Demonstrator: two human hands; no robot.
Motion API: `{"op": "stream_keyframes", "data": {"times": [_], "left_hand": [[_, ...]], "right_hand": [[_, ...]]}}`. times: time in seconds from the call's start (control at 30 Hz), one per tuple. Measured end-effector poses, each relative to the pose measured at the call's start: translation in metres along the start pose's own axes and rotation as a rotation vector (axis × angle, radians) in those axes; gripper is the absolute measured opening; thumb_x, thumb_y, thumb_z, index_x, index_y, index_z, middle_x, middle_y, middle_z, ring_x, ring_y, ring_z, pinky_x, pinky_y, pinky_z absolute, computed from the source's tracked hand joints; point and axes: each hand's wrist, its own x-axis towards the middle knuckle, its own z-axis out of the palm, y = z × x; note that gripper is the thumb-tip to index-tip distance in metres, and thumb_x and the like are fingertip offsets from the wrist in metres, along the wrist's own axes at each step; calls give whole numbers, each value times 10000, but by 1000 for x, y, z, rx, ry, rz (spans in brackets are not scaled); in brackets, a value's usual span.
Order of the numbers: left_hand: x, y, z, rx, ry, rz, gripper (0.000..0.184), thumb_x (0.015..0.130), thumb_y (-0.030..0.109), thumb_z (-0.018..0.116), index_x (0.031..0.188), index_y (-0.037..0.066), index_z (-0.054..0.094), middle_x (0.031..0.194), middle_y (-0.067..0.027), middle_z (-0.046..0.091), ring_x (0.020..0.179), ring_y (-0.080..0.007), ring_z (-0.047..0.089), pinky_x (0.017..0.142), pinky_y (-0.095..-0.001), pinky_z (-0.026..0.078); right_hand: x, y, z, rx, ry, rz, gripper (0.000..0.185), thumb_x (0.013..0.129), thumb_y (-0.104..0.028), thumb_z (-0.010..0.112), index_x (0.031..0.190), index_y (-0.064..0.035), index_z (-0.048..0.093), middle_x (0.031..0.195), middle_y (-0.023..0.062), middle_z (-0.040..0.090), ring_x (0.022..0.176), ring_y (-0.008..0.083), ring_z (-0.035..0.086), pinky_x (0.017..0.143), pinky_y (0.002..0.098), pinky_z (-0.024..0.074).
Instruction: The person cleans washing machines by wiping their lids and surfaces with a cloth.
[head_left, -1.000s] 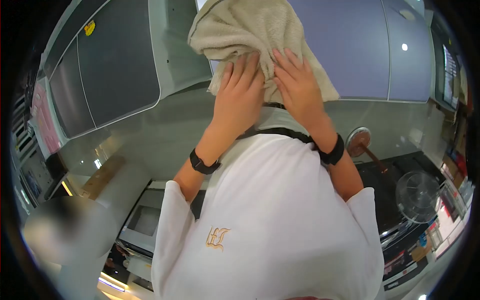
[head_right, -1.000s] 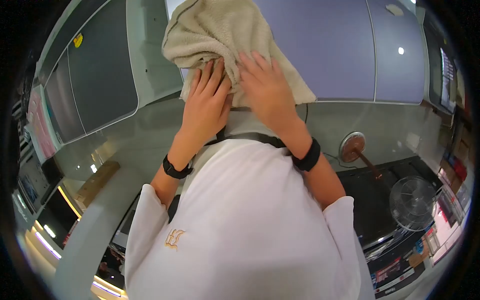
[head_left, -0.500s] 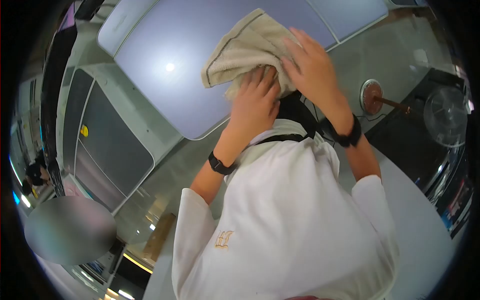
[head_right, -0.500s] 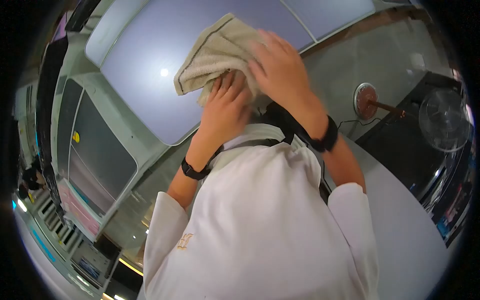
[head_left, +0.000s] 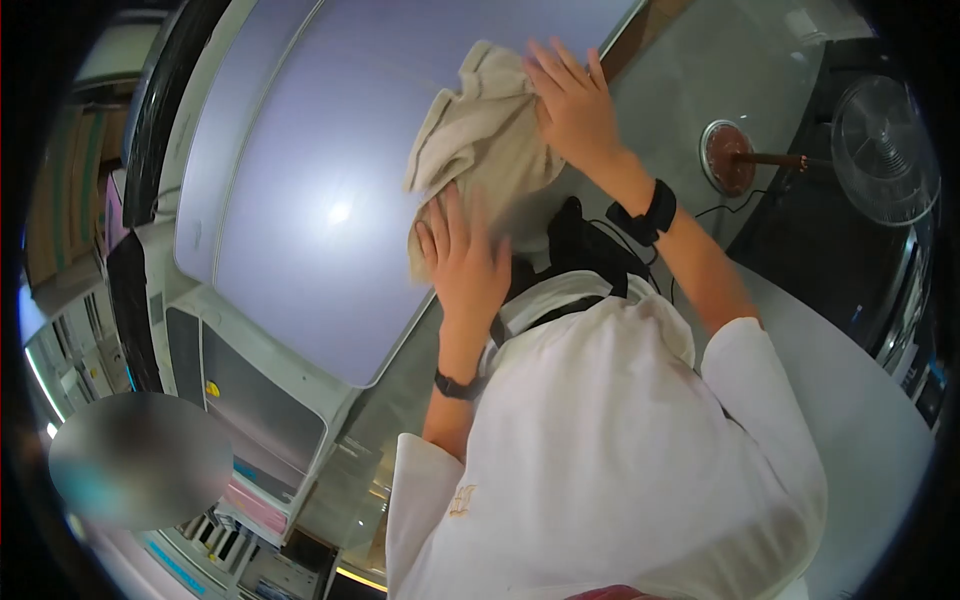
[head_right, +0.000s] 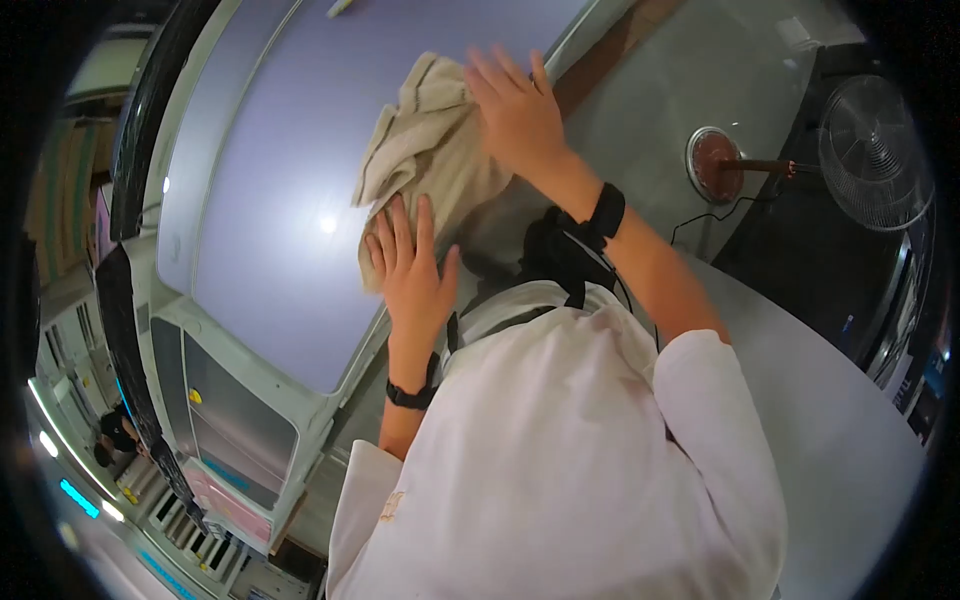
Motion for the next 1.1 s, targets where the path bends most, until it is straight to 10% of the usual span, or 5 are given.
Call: {"op": "stream_keyframes", "data": {"times": [0.4,0.77,0.87,1.1], "left_hand": [[156,97,81,420,68,-271,697,1029,521,545,1597,128,454,1652,-287,335,1553,-597,138,1145,-822,114],[242,132,83,283,20,-115,594,1033,397,556,1516,53,532,1552,-302,450,1487,-495,352,1193,-710,198],[290,155,92,195,32,-45,582,1015,363,569,1502,44,539,1545,-287,467,1474,-482,373,1209,-700,179],[404,213,101,-67,-39,70,642,1007,349,574,1579,83,455,1597,-265,438,1512,-498,330,1224,-717,99]], "right_hand": [[31,98,19,366,-26,-236,391,907,-111,599,1256,26,710,1383,159,660,1375,314,561,1214,462,404],[88,165,24,461,133,-128,353,864,-134,651,1194,-58,750,1271,89,711,1225,267,644,1102,388,504],[124,214,2,577,-290,-43,372,817,-60,638,1168,-49,759,1211,108,724,1155,288,666,1004,394,545],[203,312,-52,545,165,-63,352,749,-53,675,1081,-103,777,1078,44,723,1068,284,673,888,407,567]]}}
